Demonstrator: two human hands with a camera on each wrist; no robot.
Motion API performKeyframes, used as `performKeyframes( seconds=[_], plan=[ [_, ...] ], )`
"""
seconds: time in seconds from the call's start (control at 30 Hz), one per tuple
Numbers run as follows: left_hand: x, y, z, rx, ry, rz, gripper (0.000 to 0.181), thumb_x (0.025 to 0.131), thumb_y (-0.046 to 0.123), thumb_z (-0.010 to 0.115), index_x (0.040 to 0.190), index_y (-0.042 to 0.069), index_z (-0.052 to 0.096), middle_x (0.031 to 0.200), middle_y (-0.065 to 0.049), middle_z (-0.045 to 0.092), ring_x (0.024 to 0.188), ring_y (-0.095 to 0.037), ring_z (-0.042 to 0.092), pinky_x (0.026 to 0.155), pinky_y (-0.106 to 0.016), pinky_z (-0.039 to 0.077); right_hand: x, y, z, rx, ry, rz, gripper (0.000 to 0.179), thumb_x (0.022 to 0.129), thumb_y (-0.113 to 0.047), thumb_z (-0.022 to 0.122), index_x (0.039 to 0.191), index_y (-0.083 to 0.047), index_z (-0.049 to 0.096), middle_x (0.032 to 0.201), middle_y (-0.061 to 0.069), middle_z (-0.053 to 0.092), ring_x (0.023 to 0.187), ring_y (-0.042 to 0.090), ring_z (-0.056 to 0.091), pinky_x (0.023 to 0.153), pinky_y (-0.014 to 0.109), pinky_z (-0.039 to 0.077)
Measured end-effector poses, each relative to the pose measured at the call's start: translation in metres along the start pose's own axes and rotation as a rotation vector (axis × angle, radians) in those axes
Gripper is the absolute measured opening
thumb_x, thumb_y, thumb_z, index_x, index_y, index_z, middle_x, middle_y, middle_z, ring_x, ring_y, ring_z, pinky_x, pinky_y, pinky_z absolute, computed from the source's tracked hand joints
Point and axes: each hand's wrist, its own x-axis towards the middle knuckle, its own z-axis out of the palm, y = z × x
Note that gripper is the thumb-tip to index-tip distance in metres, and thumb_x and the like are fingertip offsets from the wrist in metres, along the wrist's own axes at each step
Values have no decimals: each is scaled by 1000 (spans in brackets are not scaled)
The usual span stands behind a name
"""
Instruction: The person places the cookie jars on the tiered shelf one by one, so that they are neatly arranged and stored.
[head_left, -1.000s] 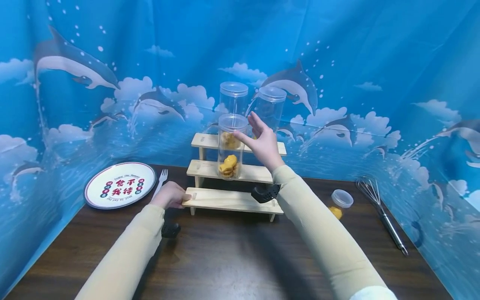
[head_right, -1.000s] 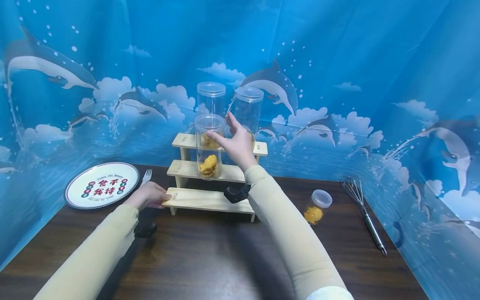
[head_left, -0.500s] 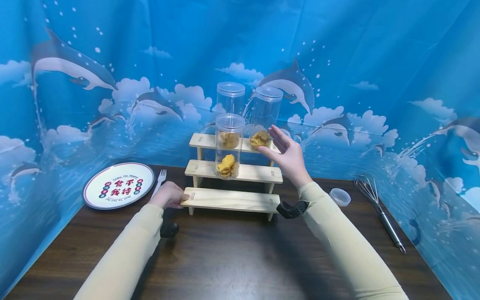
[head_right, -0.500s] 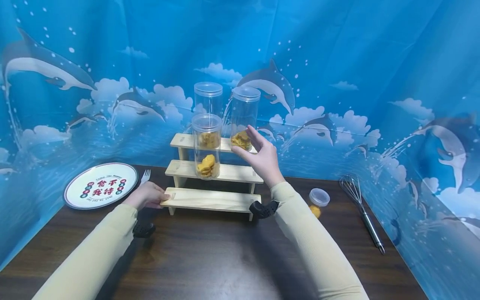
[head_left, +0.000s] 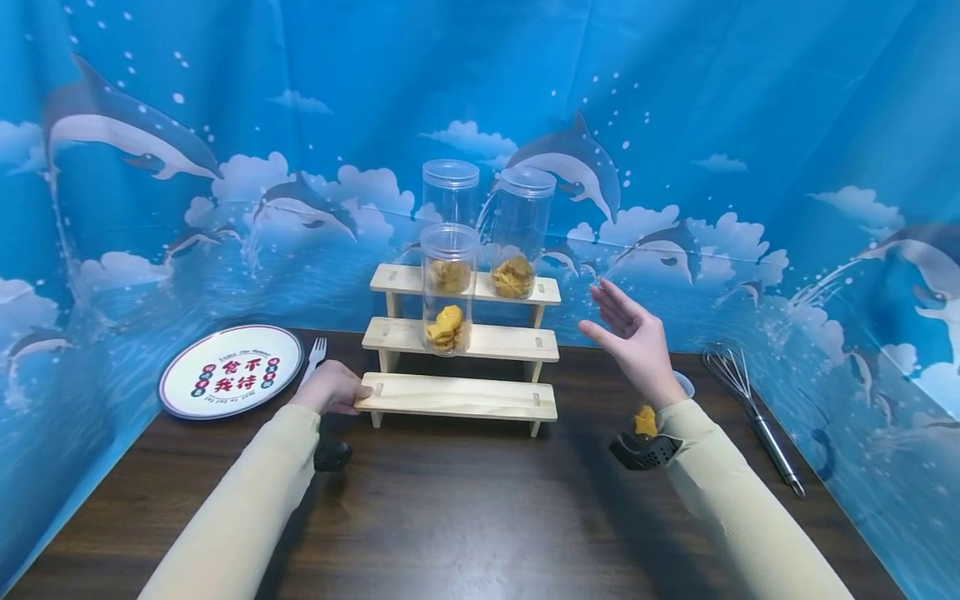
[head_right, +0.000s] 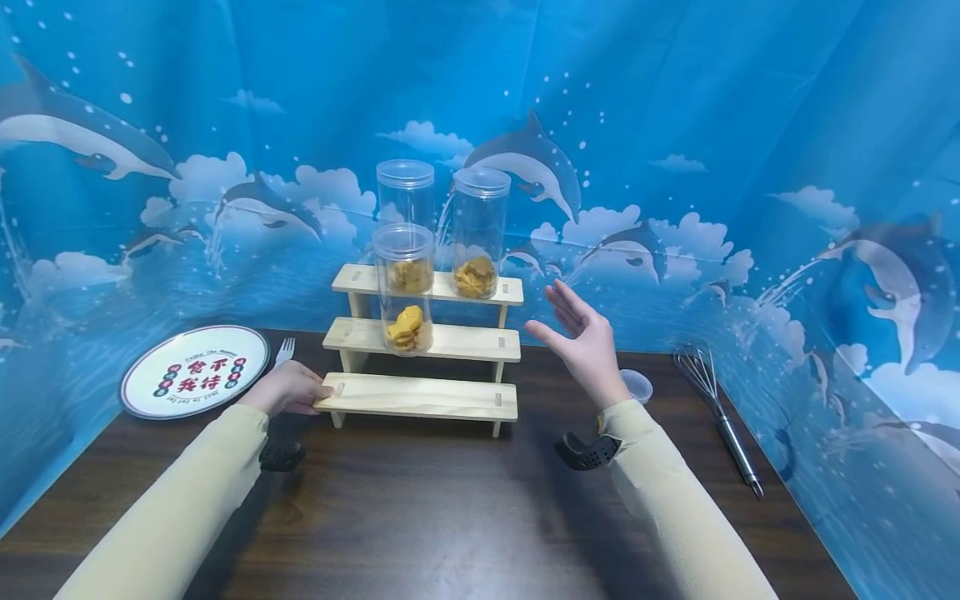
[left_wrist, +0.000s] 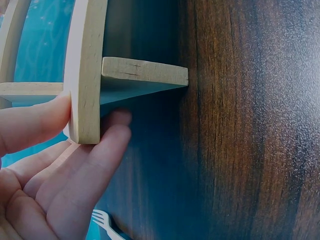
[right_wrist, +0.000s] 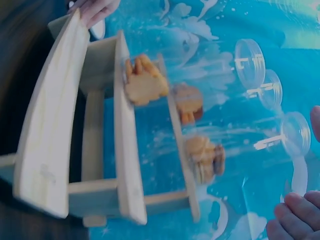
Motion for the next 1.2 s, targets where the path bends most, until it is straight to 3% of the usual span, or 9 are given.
performKeyframes(
  seconds=[0.2, 0.37, 0.6, 0.87, 1.03, 1.2],
  plan=[
    [-1, 2, -5, 8, -24, 1, 37, 87, 7, 67, 111, -18, 55, 86, -19, 62, 73, -23, 64, 68, -31, 59, -17, 13, -19, -20, 11, 39, 66, 89, -20, 67, 146, -11, 35, 145, 13, 42, 133, 25, 41, 102, 19, 40],
    [-2, 2, -1, 15, -9, 0, 35, 89, 7, 64, 113, -17, 55, 88, -18, 63, 74, -22, 64, 69, -31, 59, -29, 28, -38, -37, 47, 57, 64, 90, -17, 66, 146, -10, 36, 145, 16, 42, 132, 23, 43, 100, 20, 41],
    [-1, 2, -1, 4, -2, -5, 32, 89, 6, 63, 110, -17, 56, 83, -17, 62, 72, -21, 65, 67, -30, 58, -50, 48, -66, -155, 102, 88, 63, 91, -19, 65, 146, -12, 36, 145, 15, 42, 131, 19, 45, 94, 10, 42],
    [1, -1, 1, -22, 23, 7, 35, 87, 2, 63, 113, -20, 54, 75, -11, 60, 63, -15, 61, 62, -29, 58, -71, 76, -89, -270, 192, 169, 64, 89, -25, 67, 146, -18, 37, 147, 10, 40, 132, 18, 44, 94, 10, 43],
    [0, -1, 3, -19, 27, 13, 34, 88, 3, 63, 113, -19, 54, 74, -9, 59, 62, -14, 59, 62, -28, 58, -79, 93, -97, -329, 180, 232, 68, 89, -30, 66, 147, -10, 35, 148, 14, 38, 132, 22, 43, 88, 3, 41],
    [-1, 0, 5, -37, 27, 22, 34, 88, 1, 62, 113, -21, 53, 73, -9, 58, 62, -13, 59, 63, -29, 58, -88, 102, -101, -393, 135, 308, 71, 89, -37, 66, 145, -6, 37, 145, 20, 41, 129, 36, 43, 77, -1, 40]
  ],
)
